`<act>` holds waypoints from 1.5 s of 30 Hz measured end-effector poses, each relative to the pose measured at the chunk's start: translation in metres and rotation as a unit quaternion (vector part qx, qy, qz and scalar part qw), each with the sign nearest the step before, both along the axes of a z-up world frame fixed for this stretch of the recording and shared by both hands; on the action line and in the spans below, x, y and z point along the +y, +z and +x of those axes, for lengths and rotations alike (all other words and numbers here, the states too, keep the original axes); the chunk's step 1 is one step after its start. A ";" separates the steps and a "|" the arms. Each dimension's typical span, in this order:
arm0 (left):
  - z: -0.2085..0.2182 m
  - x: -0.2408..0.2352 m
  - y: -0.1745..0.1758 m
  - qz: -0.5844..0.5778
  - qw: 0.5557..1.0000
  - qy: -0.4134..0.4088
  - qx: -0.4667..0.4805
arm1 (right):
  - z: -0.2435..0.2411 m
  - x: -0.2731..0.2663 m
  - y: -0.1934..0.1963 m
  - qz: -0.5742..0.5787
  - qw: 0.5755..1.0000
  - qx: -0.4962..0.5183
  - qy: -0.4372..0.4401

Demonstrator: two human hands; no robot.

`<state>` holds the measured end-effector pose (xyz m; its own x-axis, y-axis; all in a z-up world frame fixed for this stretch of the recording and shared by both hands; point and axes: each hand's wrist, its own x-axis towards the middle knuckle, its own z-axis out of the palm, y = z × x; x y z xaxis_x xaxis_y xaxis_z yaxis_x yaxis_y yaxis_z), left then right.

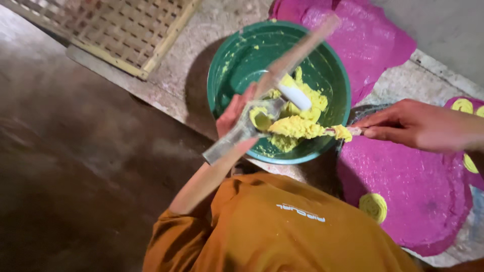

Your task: The person uses a manual dough extruder to pipe yellow dough into spiral shapes onto a pink mat. They repeatedly load dough into the device, squeeze the handle to extrude the spirals, and use a spatula to transfer more dough from a green bowl into the extruder.

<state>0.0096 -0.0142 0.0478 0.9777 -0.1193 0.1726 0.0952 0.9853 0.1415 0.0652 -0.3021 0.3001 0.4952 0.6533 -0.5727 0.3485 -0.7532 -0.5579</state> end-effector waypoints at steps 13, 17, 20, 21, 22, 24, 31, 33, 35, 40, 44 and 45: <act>-0.012 -0.011 0.025 0.825 0.543 0.053 -0.146 | -0.080 0.071 -0.029 -0.147 0.761 -0.550 0.312; 0.019 0.015 0.032 0.030 0.984 -0.113 0.134 | -0.083 0.044 0.019 -0.196 0.805 -0.522 0.204; 0.033 0.010 0.033 0.515 0.846 0.105 -0.092 | -0.079 0.061 0.033 -0.157 0.790 -0.561 0.193; 0.028 0.004 0.030 0.644 0.729 0.170 -0.160 | -0.076 0.077 0.020 -0.145 0.783 -0.570 0.201; 0.024 -0.003 0.030 0.747 0.583 0.231 -0.221 | -0.074 0.092 0.005 -0.207 0.756 -0.574 0.235; 0.022 -0.008 0.036 0.834 0.402 0.273 -0.259 | -0.070 0.102 -0.017 -0.244 0.731 -0.579 0.267; 0.024 0.021 0.065 0.720 0.633 0.282 -0.030 | -0.078 0.052 0.012 -0.169 0.852 -0.485 0.102; 0.025 0.027 0.076 0.827 0.397 0.393 -0.068 | -0.075 0.051 0.016 -0.120 0.869 -0.481 -0.002; 0.022 0.012 0.083 0.774 0.525 0.353 0.029 | -0.065 0.073 -0.017 0.110 0.902 -0.408 -0.083; 0.030 0.017 0.097 0.867 0.318 0.380 -0.042 | -0.072 0.077 -0.122 0.277 0.896 -0.307 -0.162; 0.036 0.023 0.095 0.824 0.477 0.304 0.004 | -0.062 0.042 -0.131 0.187 0.936 -0.204 -0.217; 0.038 0.019 0.092 0.838 0.397 0.374 -0.039 | -0.054 0.039 -0.128 0.161 0.934 -0.187 -0.258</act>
